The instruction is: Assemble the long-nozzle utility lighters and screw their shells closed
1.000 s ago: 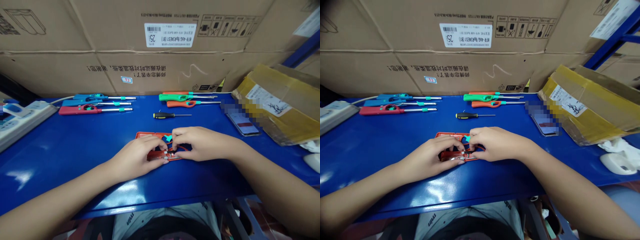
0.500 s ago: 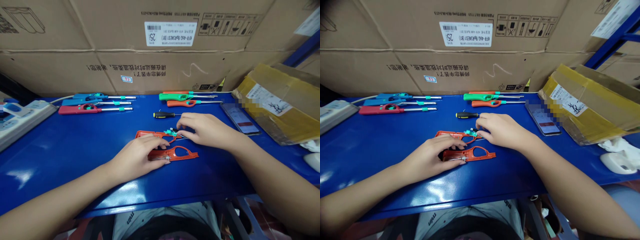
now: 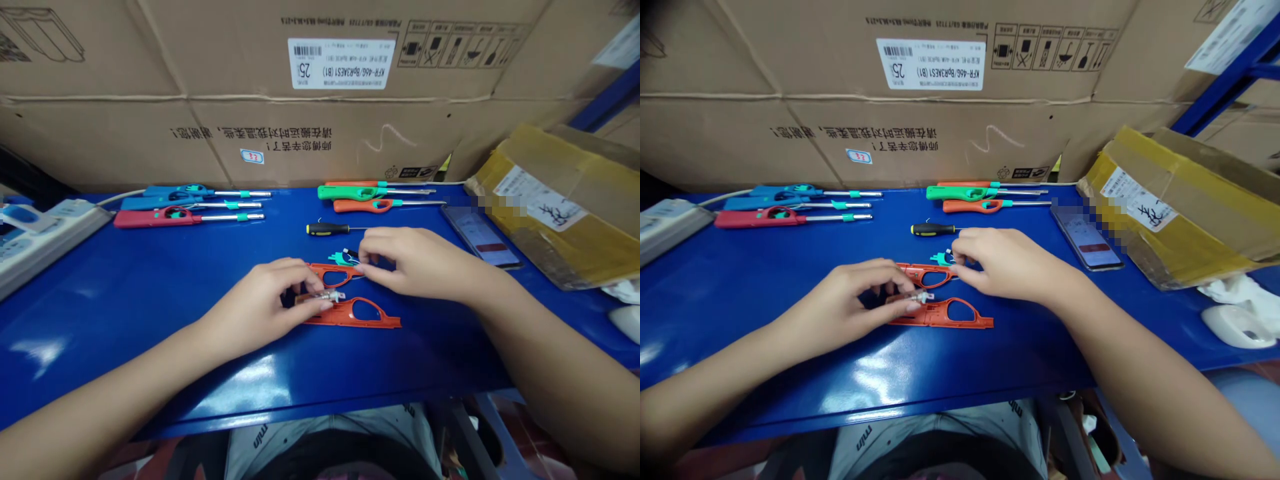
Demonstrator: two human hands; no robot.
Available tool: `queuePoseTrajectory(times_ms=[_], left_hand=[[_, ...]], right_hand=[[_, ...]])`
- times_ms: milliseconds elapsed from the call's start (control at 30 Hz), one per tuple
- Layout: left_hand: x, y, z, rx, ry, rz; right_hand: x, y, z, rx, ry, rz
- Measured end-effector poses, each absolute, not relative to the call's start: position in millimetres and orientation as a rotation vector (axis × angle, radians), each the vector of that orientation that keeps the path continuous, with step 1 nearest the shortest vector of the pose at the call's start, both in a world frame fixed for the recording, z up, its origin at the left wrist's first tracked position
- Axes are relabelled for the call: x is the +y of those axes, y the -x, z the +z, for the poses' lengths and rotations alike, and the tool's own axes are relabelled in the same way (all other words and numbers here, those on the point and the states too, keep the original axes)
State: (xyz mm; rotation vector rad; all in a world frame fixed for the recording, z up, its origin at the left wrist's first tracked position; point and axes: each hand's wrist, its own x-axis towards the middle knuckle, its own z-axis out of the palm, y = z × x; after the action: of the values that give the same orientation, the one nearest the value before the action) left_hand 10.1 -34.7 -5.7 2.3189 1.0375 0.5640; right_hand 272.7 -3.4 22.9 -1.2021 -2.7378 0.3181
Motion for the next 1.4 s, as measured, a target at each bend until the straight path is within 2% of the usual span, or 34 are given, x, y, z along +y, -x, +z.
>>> queuePoseTrajectory(times_ms=[100,300,533,833,1167,1400], left_hand=[[-27.0,-4.9,-8.2,1.155,-2.392,0.607],[-9.9,10.3,-3.6,1.185,-2.537,0.593],[16.4,34.2,-1.9,0.999,-2.573,0.389],[21.6,33.3,-13.0,1.105,-2.46,0.488],[22.4,28.3,-27.1,1.163,-2.514,0.743],[11.7,20.9,-17.6,1.072,-2.654,0.86]], right_hand=[[0.4,-278.1,23.0,-2.716,1.314,0.189],[7.3,-285.5,16.6,-2.751,1.499,0.194],[14.0,-280.8,2.7,-2.679,1.355,0.273],[20.5,-275.6,-4.2,-2.509,1.488,0.259],[16.5,-277.3,-2.4,-2.64,1.106,0.407],[23.3,-290.9,8.8,-2.668,1.261,0.327]])
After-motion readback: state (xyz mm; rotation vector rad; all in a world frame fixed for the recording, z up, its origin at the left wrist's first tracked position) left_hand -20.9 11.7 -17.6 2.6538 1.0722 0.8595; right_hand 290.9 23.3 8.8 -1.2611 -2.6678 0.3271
